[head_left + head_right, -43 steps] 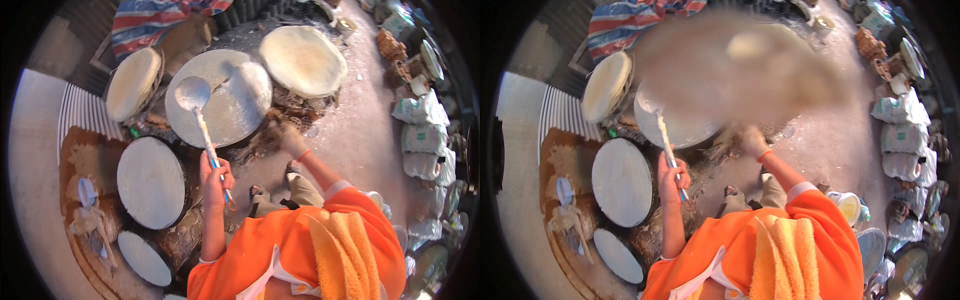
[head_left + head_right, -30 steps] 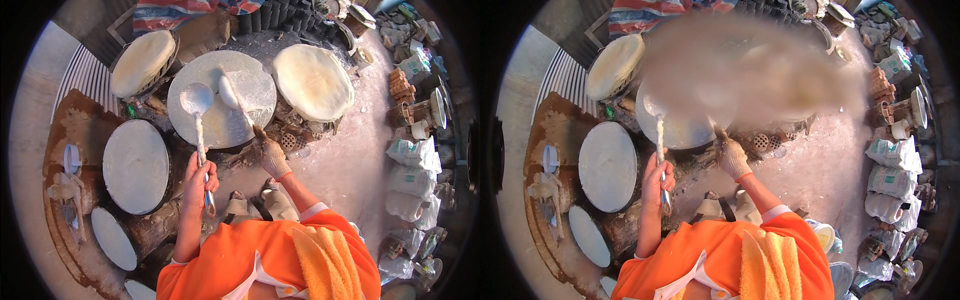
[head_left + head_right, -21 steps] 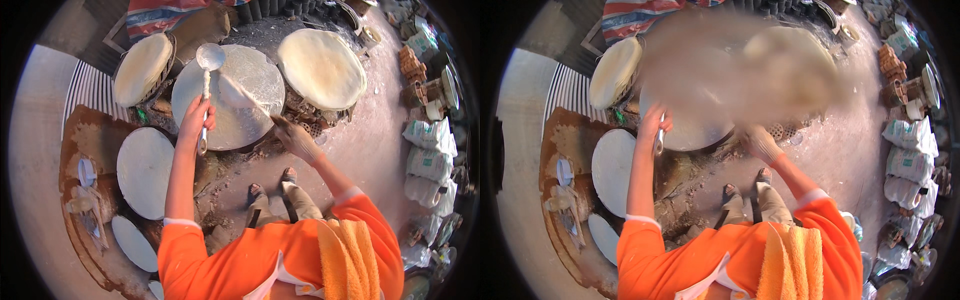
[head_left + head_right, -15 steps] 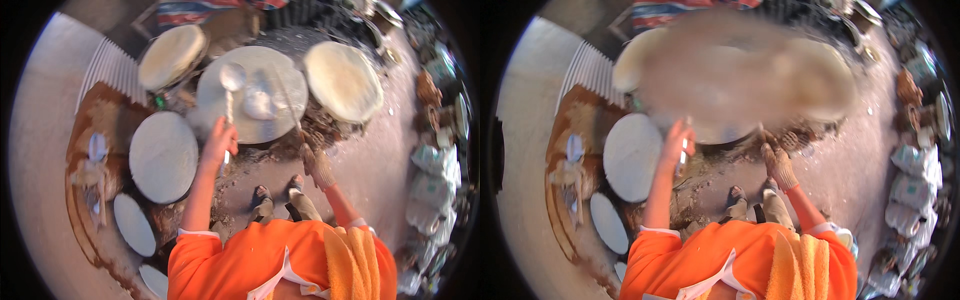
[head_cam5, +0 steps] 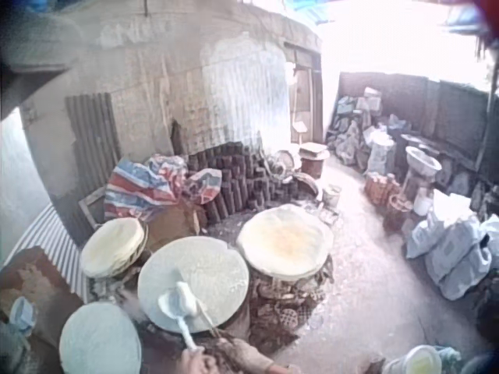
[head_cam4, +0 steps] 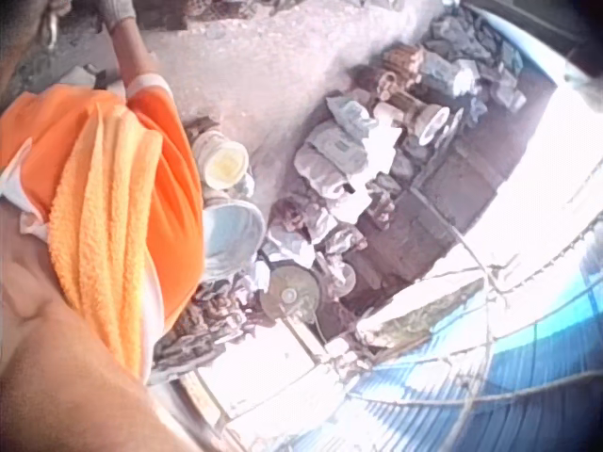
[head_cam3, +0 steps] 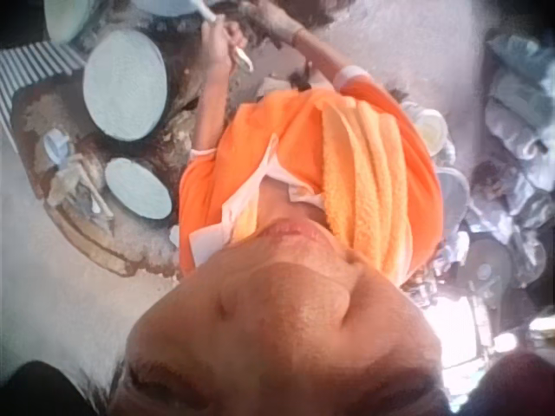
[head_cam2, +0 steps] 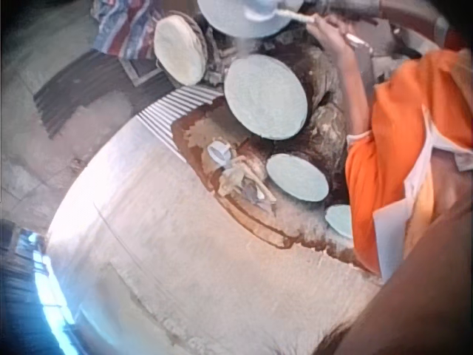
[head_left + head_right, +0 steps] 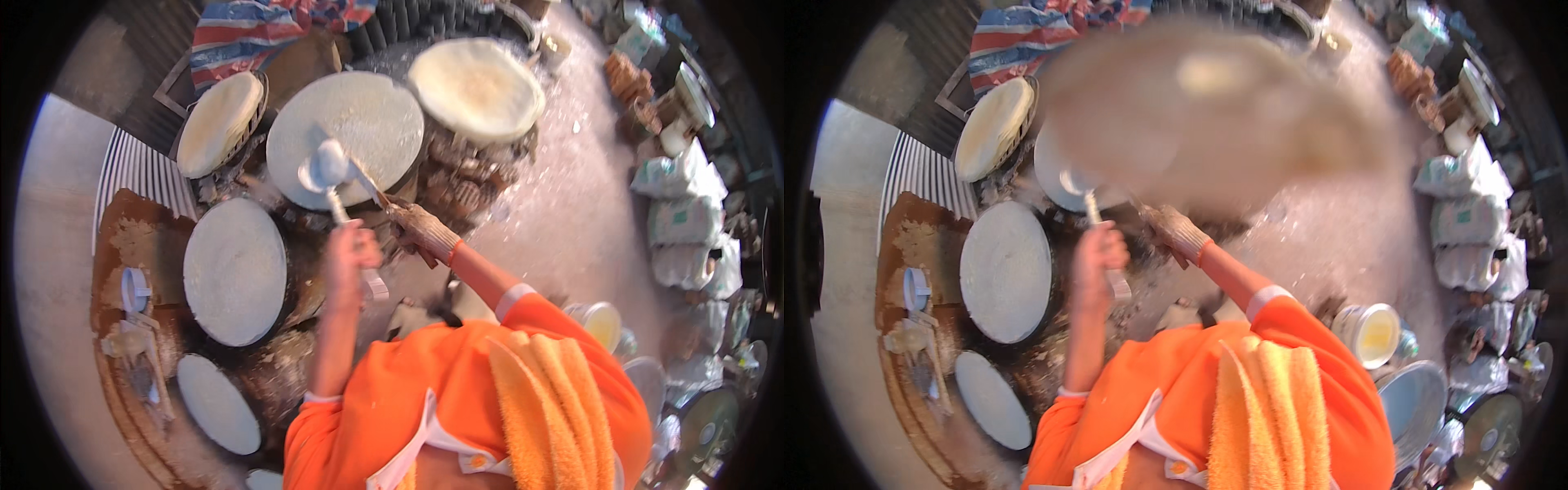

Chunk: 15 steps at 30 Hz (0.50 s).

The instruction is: The person scoops batter from a large metal bowl and pours it onto a hot, circular griddle. Using a ladle, they spread the batter into a thin, round crepe. The person then uses a wooden stick to lift and flip the crepe to cook the other side before removing it and placing it on a stack.

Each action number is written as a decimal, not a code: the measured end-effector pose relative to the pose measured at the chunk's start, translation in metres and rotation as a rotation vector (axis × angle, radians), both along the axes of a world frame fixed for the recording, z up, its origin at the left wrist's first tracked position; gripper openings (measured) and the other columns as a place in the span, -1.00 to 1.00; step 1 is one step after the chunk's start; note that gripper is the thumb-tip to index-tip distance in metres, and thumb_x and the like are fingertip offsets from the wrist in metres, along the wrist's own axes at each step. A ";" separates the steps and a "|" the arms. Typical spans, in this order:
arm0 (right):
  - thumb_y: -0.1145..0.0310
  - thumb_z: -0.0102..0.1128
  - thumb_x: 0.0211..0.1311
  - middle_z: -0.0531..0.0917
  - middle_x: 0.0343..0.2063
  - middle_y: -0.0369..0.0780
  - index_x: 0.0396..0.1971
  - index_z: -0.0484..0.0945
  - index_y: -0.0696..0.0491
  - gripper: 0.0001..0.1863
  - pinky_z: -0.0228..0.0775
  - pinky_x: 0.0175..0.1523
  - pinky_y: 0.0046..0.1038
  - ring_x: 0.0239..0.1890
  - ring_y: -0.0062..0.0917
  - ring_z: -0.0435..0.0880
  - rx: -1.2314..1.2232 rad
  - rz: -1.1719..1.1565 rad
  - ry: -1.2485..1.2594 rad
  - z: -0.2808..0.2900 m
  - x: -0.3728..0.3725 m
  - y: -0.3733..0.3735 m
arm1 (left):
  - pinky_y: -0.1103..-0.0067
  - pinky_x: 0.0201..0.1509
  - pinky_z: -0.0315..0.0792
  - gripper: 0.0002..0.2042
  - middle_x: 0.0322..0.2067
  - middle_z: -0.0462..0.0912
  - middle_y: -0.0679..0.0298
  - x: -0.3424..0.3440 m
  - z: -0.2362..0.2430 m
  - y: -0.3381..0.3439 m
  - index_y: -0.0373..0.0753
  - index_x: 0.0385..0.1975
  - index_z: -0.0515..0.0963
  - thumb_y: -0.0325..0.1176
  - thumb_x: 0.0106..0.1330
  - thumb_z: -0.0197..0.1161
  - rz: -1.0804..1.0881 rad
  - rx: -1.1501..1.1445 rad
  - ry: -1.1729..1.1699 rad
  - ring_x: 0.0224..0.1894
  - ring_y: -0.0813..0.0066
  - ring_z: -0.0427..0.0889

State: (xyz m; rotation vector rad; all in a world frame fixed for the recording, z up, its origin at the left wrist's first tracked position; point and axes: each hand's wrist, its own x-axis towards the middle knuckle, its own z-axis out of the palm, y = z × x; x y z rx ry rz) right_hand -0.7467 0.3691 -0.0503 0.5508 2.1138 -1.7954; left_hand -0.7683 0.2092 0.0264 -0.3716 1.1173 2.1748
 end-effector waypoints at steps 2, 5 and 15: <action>0.10 -0.11 0.27 0.35 -0.71 -0.33 -0.17 0.42 0.06 -0.66 0.18 -0.67 -0.56 -0.75 -0.62 0.29 -0.121 -0.035 0.190 0.009 0.013 0.036 | 0.75 -0.82 0.09 -0.71 -0.61 0.22 0.35 -0.024 0.021 -0.047 -0.38 -0.01 0.19 -0.31 0.41 -0.22 0.009 0.652 -0.242 -0.83 0.74 0.15; 0.21 -0.14 0.31 0.46 -0.49 -0.34 0.06 0.31 0.05 -0.62 0.25 -0.49 -0.67 -0.54 -0.74 0.38 -0.272 -0.276 0.301 0.028 0.024 0.039 | 0.81 -0.81 0.04 -0.64 -0.53 0.21 0.36 -0.007 -0.001 -0.083 -0.40 0.11 0.16 -0.30 0.42 -0.24 -0.062 0.796 0.084 -0.83 0.80 0.10; 0.41 -0.09 0.27 0.52 -0.29 -0.35 0.17 0.23 -0.04 -0.56 0.29 -0.41 -0.77 -0.45 -0.76 0.41 -0.395 -0.060 0.288 -0.033 0.008 -0.006 | 0.80 -0.83 0.06 -0.73 -0.60 0.26 0.43 0.079 0.012 -0.119 -0.42 -0.10 0.32 -0.32 0.38 -0.11 0.247 0.901 -0.040 -0.81 0.85 0.11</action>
